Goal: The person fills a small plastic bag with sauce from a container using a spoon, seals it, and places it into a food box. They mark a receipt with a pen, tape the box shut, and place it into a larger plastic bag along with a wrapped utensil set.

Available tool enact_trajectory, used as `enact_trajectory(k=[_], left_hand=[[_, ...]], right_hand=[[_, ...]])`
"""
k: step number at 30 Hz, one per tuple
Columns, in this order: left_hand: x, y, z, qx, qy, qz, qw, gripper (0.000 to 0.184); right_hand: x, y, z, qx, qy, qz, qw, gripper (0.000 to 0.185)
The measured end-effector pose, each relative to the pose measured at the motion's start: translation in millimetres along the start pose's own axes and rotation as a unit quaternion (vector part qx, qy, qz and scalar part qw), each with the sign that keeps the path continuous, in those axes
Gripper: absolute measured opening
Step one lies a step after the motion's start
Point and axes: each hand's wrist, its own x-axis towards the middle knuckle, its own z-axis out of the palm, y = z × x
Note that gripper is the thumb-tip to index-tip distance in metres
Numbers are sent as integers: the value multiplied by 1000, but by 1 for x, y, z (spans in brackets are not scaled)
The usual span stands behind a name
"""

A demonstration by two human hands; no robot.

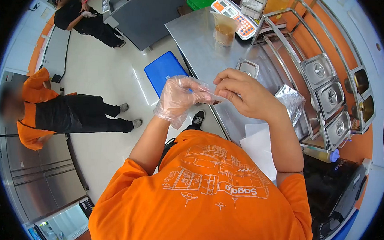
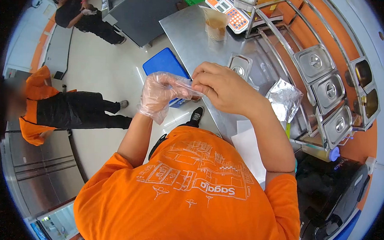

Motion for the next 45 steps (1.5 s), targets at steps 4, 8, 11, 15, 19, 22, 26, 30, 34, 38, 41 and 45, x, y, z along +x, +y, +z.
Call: enact_trajectory(k=[4, 8, 11, 15, 19, 22, 26, 30, 34, 38, 41, 45], left_hand=[[-4, 11, 11, -59, -24, -43, 997, 16], [-4, 14, 12, -108, -50, -66, 991, 14], [-3, 7, 10, -127, -45, -72, 988, 16], [-5, -3, 7, -81, -33, -42, 995, 18], [-6, 2, 9, -74, -19, -62, 995, 22], [-8, 10, 10, -107, -19, -68, 992, 24], [-7, -1, 8, -55, -4, -48, 997, 41], [-6, -2, 12, -66, -2, 11, 998, 59], [-7, 8, 14, -123, -37, -22, 991, 69], [-5, 4, 15, -81, -32, -1, 996, 73], [-6, 10, 12, -47, -33, 0, 998, 72], [-5, 10, 10, -80, -43, -24, 996, 69]], right_hand=[[4, 3, 5, 37, -18, -18, 999, 14], [10, 1, 4, 34, -38, -44, 998, 26], [14, -7, 0, 44, -6, -32, 999, 32], [16, -13, -1, 46, 27, 4, 999, 30], [15, -7, 0, -17, 1, 15, 1000, 25], [15, -7, -1, 17, -7, 46, 999, 18], [15, 1, 6, 46, -23, 83, 995, 19], [18, -6, 5, 114, -3, 115, 987, 17], [26, -6, 1, 83, -33, 66, 994, 17], [30, -1, 0, 48, -69, 11, 996, 23], [32, -5, -4, 82, -82, 27, 993, 25], [38, -11, -8, 31, -103, 52, 993, 20]])
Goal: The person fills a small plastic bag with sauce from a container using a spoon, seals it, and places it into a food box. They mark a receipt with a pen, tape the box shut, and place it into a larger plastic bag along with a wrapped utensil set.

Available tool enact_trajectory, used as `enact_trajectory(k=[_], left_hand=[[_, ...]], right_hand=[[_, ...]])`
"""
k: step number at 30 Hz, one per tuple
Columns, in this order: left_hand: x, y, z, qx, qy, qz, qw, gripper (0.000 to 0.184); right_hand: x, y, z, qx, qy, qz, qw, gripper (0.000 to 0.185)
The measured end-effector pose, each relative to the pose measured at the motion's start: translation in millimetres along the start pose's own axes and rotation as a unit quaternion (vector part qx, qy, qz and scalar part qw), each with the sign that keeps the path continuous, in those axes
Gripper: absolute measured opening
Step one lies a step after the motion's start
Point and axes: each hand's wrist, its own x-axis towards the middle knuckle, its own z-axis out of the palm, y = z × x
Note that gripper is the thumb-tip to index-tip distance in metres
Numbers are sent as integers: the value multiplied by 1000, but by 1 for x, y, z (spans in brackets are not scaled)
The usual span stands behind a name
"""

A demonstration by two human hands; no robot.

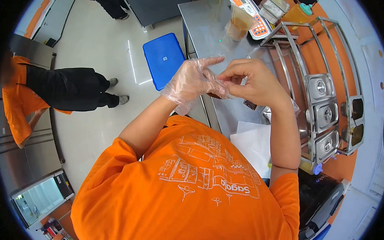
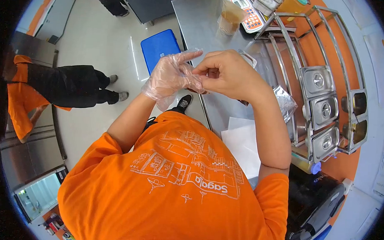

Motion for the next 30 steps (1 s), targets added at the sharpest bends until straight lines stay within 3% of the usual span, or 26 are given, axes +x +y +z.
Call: enact_trajectory(k=[4, 9, 11, 18, 20, 21, 22, 24, 26, 30], left_hand=[[1, -8, 1, -3, -5, -7, 1000, 66], [6, -15, -1, -10, -27, -40, 999, 62], [7, -18, 2, 117, -9, 4, 993, 53], [5, -23, 12, 50, -50, 1, 998, 41], [11, -32, 12, 26, -46, 29, 998, 43], [9, -20, 16, -17, -44, -50, 998, 51], [11, -21, 15, -18, -46, -44, 998, 51], [11, -27, 8, 25, -87, -50, 995, 71], [7, -28, 8, 14, -80, -47, 996, 74], [11, -36, 9, -8, -56, -64, 996, 82]], right_hand=[[6, -3, 7, 4, -4, 42, 999, 16], [9, 3, 10, -45, -8, -21, 999, 20], [9, 3, 11, -63, -27, -17, 998, 22], [7, 23, 16, -86, -76, -20, 993, 31], [6, 20, 8, -87, -75, -19, 993, 32], [5, 19, 4, -83, -75, -12, 994, 32], [4, 16, 1, -76, -76, -6, 994, 32], [-2, 8, -12, -59, -60, 8, 996, 25], [-6, 7, -17, -6, 28, 34, 999, 19], [-6, 2, 3, -11, 57, 12, 998, 18]])
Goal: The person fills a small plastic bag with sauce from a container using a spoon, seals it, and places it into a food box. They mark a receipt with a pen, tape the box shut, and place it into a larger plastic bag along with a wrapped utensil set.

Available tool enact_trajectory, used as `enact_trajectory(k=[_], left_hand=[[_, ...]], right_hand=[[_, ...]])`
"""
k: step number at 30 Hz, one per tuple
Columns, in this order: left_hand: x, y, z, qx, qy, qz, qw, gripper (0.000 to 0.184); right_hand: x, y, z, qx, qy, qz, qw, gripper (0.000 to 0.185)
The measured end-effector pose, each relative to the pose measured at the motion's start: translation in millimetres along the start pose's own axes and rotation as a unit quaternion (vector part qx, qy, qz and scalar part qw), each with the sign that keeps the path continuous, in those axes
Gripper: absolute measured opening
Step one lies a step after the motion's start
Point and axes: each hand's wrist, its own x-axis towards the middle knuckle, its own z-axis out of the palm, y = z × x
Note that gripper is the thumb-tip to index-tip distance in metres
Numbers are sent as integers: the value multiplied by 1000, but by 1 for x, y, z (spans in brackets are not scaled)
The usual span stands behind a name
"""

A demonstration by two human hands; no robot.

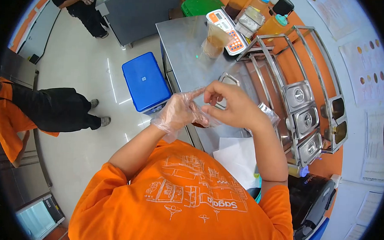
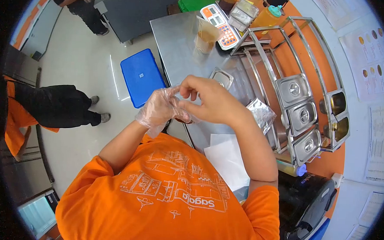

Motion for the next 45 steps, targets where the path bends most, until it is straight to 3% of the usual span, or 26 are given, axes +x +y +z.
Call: enact_trajectory(k=[3, 5, 7, 10, 12, 13, 15, 19, 20, 24, 26, 27, 31, 34, 35, 39, 41, 44, 45], left_hand=[[1, -1, 1, -73, 23, 3, 997, 74], [4, -8, -3, -35, 17, 22, 999, 78], [2, 0, -3, 4, 9, 42, 999, 83], [-2, 9, -3, -30, 46, 16, 998, 73], [4, -2, -7, -39, 103, 30, 993, 49], [5, -3, -8, -39, 99, 32, 994, 49], [10, -1, -11, -153, 94, 61, 982, 24], [19, 13, -14, -142, 99, 94, 980, 12], [20, 20, -16, -138, 101, 99, 980, 12], [31, 28, -22, -38, 68, 99, 992, 12], [37, 28, -22, -5, 15, 154, 988, 13], [37, 37, -24, 116, 15, 152, 981, 13], [61, 7, -21, 50, -45, 223, 972, 15], [67, 5, -19, 127, -44, 239, 962, 14], [67, 5, -17, 127, -41, 197, 971, 13], [74, -3, -15, 127, -67, 177, 974, 12], [81, -15, -18, 48, -90, 132, 986, 8], [81, -12, -21, 87, -100, 130, 983, 7], [81, -15, -22, 88, -103, 124, 983, 7]], right_hand=[[-1, 6, 12, 52, -24, 12, 998, 23], [1, 1, 10, 22, -25, 78, 996, 23], [4, 1, 5, -2, -5, 65, 998, 27], [0, 1, -6, -6, 42, 57, 997, 36], [-3, 0, -10, 12, 71, 64, 995, 40], [-7, -1, -7, 51, 74, 86, 992, 42], [-16, 5, 0, 86, 79, 105, 988, 45], [-28, 20, 27, 204, 206, 124, 949, 46], [-29, 21, 32, 226, 266, 137, 927, 46], [-40, 26, 43, 221, 331, 119, 910, 48], [-48, 30, 51, 257, 361, 131, 887, 47], [-53, 34, 54, 251, 369, 121, 887, 44], [-61, 34, 62, 221, 398, 142, 879, 45], [-67, 36, 68, 202, 398, 172, 878, 44], [-68, 38, 70, 201, 408, 176, 873, 44], [-65, 45, 80, 197, 442, 156, 861, 40], [-61, 46, 84, 209, 458, 146, 852, 41], [-54, 44, 87, 238, 459, 171, 839, 46], [-53, 45, 89, 190, 454, 178, 852, 47]])
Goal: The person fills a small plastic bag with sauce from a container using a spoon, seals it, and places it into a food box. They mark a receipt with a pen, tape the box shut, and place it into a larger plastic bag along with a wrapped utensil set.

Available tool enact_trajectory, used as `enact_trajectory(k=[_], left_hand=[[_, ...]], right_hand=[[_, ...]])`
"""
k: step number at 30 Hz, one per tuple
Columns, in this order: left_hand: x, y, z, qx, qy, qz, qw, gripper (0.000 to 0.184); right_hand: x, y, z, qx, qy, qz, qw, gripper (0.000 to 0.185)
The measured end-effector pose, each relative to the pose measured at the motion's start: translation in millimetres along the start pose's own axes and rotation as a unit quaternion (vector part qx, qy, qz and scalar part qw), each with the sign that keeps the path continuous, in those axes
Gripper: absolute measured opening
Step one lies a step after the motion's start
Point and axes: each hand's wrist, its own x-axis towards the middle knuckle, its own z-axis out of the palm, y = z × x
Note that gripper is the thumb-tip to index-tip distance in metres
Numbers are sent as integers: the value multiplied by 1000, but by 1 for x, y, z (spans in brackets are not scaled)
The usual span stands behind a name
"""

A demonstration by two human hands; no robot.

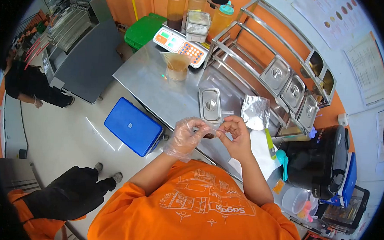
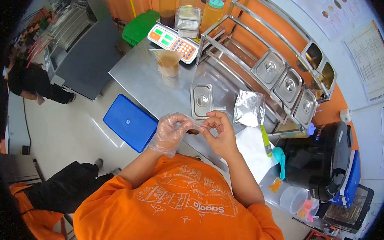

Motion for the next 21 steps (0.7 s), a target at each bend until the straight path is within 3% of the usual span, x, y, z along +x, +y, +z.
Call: enact_trajectory(k=[3, 10, 12, 16, 21], left_hand=[[1, -7, -5, -18, -17, 5, 1000, 8], [12, -6, -39, 155, -51, 129, 978, 7], [14, -13, -49, 226, -38, 229, 946, 11], [13, -11, -61, 176, -30, 189, 966, 9], [9, -14, -83, 172, -54, 58, 982, 9]], right_hand=[[1, 2, 10, -82, -5, -21, 996, 46], [10, 21, 37, -149, 2, -63, 987, 36], [15, 21, 48, -201, 7, -94, 975, 33], [26, 12, 74, -185, 29, -72, 980, 31], [32, 22, 94, -189, -19, -98, 977, 32]])
